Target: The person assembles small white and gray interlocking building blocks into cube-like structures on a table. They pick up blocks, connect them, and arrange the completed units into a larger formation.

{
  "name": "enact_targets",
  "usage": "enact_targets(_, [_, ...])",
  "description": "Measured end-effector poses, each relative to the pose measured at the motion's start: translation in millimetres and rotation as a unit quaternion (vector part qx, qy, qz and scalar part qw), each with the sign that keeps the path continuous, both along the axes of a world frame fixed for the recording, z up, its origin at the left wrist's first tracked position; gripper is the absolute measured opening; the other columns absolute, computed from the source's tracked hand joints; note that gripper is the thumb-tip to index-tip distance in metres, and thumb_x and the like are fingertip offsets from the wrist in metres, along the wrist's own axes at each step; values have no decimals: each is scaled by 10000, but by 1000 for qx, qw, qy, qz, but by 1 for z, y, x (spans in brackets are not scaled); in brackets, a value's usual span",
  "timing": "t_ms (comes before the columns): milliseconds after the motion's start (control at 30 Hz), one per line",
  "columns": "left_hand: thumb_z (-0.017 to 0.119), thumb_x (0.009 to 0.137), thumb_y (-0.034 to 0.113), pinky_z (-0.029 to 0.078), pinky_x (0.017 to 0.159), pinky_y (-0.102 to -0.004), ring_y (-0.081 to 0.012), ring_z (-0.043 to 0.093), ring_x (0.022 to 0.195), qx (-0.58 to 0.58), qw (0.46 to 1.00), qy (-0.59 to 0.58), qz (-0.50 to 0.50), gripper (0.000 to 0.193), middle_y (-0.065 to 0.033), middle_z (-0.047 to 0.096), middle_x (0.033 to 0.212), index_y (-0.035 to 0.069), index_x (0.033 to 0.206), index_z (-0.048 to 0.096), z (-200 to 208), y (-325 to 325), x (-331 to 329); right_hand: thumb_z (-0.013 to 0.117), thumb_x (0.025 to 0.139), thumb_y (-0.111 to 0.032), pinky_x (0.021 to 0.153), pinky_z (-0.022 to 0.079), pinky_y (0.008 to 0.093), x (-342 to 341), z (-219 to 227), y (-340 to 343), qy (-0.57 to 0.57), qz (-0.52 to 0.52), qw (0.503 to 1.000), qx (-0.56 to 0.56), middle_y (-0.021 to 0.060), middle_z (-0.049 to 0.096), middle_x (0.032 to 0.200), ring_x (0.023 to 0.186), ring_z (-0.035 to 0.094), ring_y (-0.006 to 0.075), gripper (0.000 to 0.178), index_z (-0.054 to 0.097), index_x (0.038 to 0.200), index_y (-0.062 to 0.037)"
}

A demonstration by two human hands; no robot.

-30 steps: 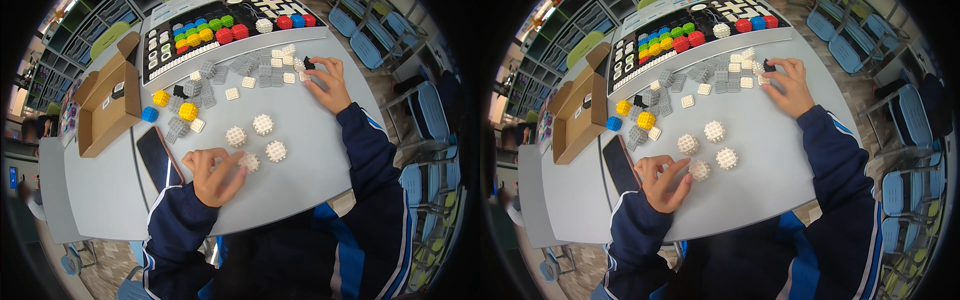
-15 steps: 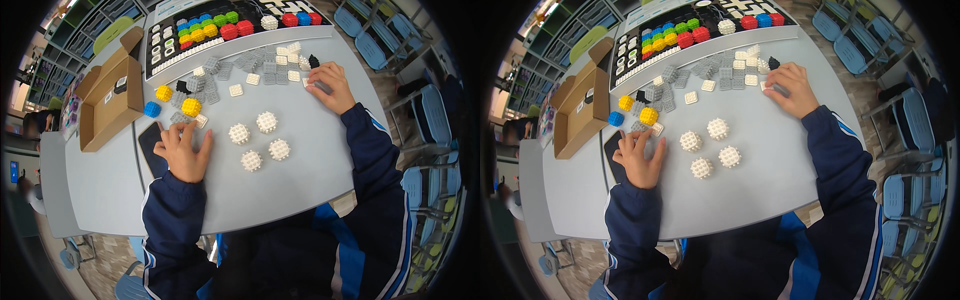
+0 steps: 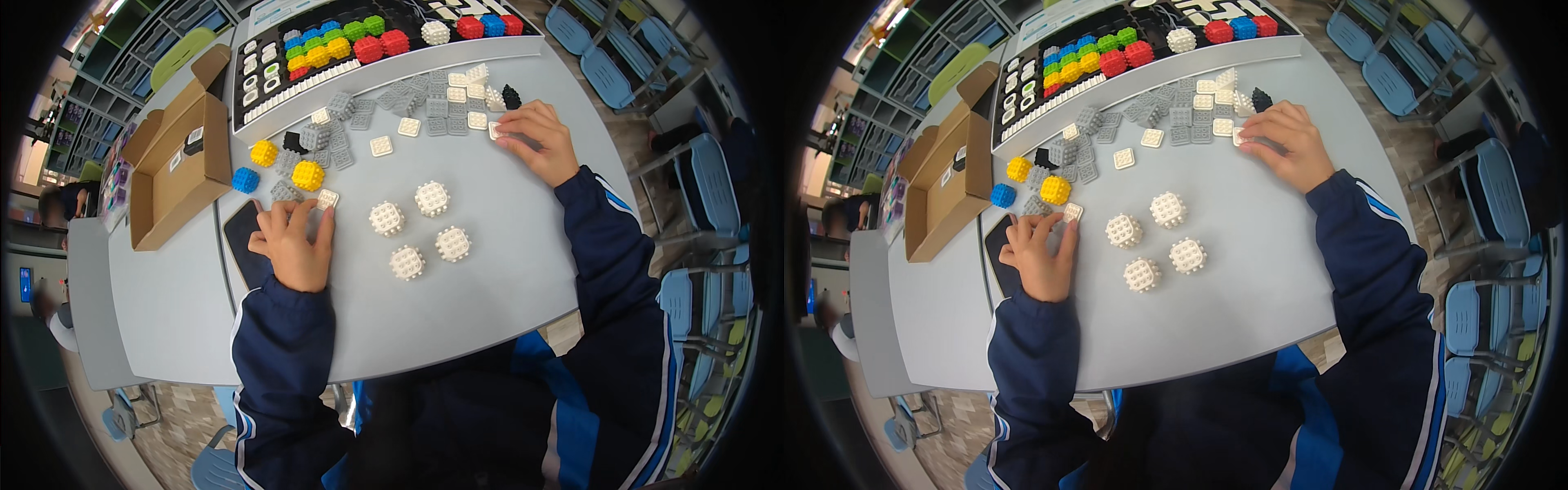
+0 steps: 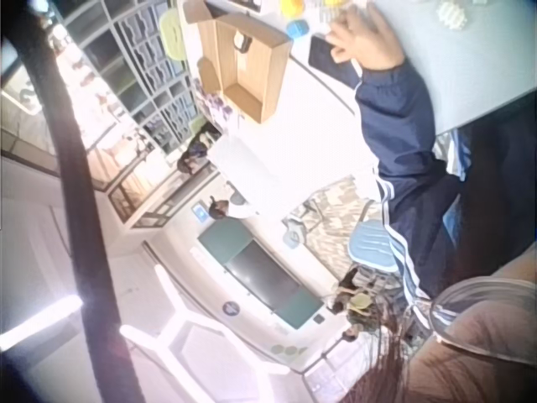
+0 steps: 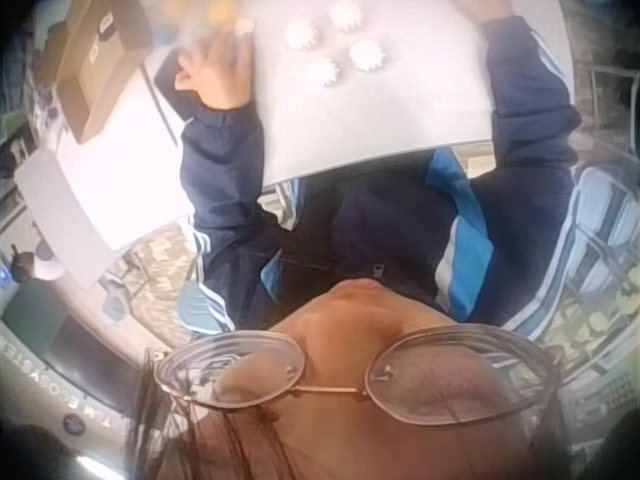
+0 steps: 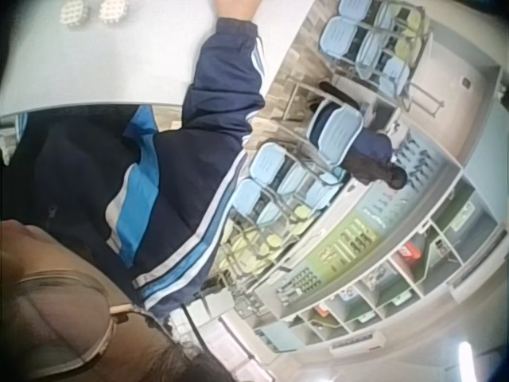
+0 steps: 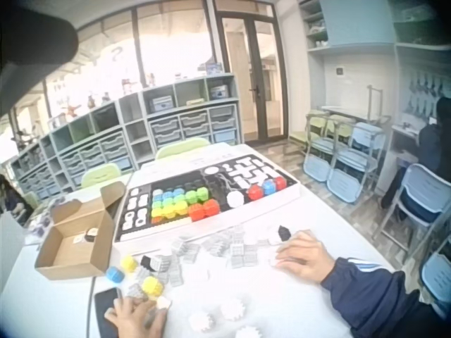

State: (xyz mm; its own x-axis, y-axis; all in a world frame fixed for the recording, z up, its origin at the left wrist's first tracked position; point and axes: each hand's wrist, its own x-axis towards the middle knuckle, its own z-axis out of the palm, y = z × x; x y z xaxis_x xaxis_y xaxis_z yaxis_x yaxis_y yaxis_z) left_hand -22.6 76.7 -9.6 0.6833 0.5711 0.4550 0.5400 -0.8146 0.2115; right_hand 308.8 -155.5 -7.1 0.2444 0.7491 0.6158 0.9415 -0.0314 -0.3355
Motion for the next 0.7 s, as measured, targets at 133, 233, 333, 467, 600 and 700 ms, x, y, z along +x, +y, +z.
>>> enact_targets(133, [820,846,287,253,942,-411,-175,505,1019,-13,1000,-5,11,277,15,578,1004,111,1050,755,1,-3,4,842,769,-88,874,483,352,-34,6,7,42,65,995,54,50,733,1047,974,630,243,206,772,962,-73])
enact_targets(233, [832,835,281,251,950,-406,-168,510,1021,-21,1000,1,22,276,21,581,1000,112,1038,752,3,-3,5,860,745,-70,838,485,347,-67,9,15,67,156,983,66,64,722,1068,943,618,255,247,779,978,-76])
enact_targets(333, [844,823,265,258,947,-393,-160,522,995,-21,1000,-20,7,269,24,584,969,110,1022,750,4,0,5,871,717,-41,789,481,353,-86,11,26,55,242,964,97,100,714,1088,905,565,262,269,784,971,-25])
enact_targets(467, [854,808,205,307,949,-363,-161,534,922,-43,996,-68,-26,240,18,586,909,100,999,754,10,-5,5,862,728,-35,786,479,349,-88,8,36,78,244,961,104,95,714,1091,911,567,255,256,791,974,-35])
enact_targets(600, [861,760,114,364,933,-341,-176,539,878,-62,986,-117,-106,261,-5,593,898,80,999,763,23,-15,5,844,764,-56,827,478,342,-87,3,38,108,216,966,93,45,716,1080,939,581,235,217,794,975,-70])
enact_targets(700, [870,731,100,363,921,-339,-179,546,883,-58,980,-119,-150,302,-13,597,907,82,1015,767,25,-23,5,836,780,-69,856,483,339,-87,0,40,123,209,967,83,19,722,1075,960,589,226,198,796,974,-88])
